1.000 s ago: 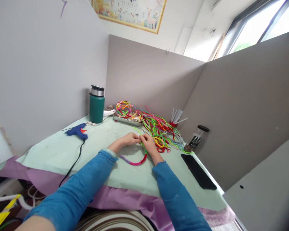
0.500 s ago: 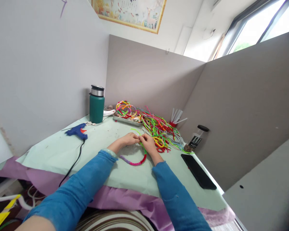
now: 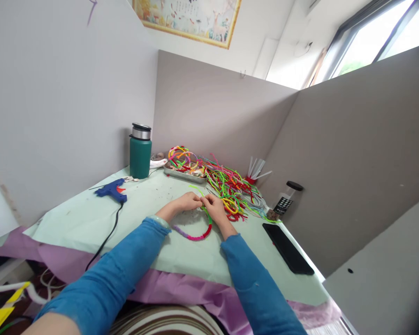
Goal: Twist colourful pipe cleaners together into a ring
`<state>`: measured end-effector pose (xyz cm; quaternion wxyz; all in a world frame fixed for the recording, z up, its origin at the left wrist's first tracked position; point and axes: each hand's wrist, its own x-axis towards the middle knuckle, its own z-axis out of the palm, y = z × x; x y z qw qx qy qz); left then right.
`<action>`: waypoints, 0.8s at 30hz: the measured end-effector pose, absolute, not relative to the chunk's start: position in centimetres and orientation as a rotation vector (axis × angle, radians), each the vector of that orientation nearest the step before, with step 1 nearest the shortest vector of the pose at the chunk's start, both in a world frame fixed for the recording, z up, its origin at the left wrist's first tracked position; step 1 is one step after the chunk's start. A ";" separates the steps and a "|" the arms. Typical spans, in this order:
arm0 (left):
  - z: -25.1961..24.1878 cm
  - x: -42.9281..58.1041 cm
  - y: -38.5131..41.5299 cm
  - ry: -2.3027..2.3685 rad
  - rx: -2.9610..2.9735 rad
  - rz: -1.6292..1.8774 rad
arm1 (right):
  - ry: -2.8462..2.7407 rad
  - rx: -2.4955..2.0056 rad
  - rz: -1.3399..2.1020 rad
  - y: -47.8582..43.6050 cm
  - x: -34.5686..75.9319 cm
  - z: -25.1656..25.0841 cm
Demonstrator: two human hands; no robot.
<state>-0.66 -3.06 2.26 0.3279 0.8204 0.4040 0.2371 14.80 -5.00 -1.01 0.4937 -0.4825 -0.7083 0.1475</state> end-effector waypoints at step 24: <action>1.5 -0.6 -2.4 0.931 2.099 0.708 | -1.657 -1.235 0.379 -4.7 15.1 -1.1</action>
